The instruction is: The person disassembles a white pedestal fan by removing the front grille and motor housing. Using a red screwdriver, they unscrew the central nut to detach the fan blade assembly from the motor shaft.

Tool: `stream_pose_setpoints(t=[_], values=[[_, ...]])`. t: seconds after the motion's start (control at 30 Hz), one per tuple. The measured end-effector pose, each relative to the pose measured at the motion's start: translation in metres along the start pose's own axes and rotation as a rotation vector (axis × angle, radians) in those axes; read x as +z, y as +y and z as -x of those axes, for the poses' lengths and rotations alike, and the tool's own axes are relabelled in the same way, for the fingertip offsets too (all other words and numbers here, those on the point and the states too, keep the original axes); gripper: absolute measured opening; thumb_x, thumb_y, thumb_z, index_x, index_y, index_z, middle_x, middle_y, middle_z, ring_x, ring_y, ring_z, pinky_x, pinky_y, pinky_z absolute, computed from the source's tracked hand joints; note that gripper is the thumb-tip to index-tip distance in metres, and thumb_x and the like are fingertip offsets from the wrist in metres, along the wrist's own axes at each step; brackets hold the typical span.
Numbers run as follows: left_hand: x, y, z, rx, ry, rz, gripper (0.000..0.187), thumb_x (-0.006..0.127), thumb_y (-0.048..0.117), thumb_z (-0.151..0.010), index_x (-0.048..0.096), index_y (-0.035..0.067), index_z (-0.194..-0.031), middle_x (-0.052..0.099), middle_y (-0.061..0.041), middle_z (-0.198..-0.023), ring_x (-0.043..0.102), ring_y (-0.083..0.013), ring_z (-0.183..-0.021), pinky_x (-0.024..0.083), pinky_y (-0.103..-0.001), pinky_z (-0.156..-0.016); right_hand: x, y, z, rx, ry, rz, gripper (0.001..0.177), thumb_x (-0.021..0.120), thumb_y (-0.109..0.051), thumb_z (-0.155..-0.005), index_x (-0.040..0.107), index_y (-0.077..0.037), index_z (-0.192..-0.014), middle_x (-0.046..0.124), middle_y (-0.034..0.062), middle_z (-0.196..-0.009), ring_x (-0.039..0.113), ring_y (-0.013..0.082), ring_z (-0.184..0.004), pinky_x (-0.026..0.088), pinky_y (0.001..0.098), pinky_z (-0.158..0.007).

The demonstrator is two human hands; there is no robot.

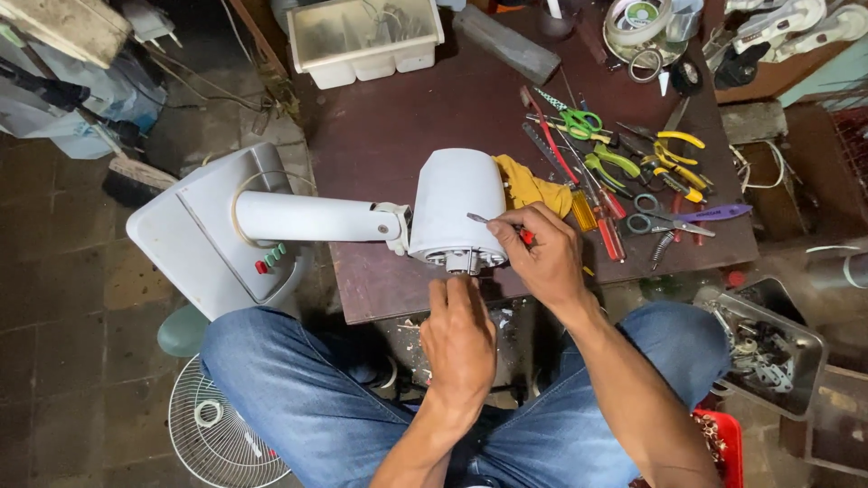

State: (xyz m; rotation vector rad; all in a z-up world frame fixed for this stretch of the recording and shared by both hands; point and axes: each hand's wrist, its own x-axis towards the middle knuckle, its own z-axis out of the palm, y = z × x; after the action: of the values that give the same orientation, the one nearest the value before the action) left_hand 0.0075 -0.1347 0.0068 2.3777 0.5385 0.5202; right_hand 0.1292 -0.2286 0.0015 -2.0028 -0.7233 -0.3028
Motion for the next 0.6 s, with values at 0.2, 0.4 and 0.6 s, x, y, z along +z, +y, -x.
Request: stream_pose_setpoints(t=[0.2,0.4,0.6], values=[[-0.025,-0.003,-0.015,0.045,-0.129,0.052,0.013,0.056,0.006,-0.096,0.067,0.002,-0.102,0.061,-0.012,-0.080,0.070,-0.0412,-0.062,0.056,-0.050,-0.049,-0.001,-0.002,-0.003,-0.048,0.089,-0.099,0.010,0.074,-0.013,-0.096,0.074,-0.007,-0.087,0.063,0.0113,-0.071,0.063,0.0247,-0.062,0.048,0.0326,-0.058],[-0.031,-0.023,-0.025,0.137,-0.151,-0.065,0.022,0.050,0.002,-0.094,0.066,0.009,-0.108,0.061,-0.009,-0.090,0.070,-0.0417,-0.076,0.055,-0.054,-0.059,0.002,0.005,-0.005,-0.039,0.075,-0.142,0.012,0.074,-0.013,-0.096,0.074,-0.007,-0.086,0.063,0.0113,-0.071,0.063,0.0225,-0.063,0.047,0.0327,-0.057],[-0.026,-0.066,-0.047,0.416,-0.160,-0.210,0.024,0.054,0.004,-0.079,0.061,0.018,-0.097,0.056,-0.002,-0.089,0.061,-0.0297,-0.077,0.052,-0.043,-0.063,-0.015,0.034,-0.016,-0.054,-0.214,-0.217,0.010,0.077,-0.015,-0.090,0.076,-0.006,-0.087,0.068,0.0118,-0.073,0.062,0.0203,-0.065,0.047,0.0344,-0.061]])
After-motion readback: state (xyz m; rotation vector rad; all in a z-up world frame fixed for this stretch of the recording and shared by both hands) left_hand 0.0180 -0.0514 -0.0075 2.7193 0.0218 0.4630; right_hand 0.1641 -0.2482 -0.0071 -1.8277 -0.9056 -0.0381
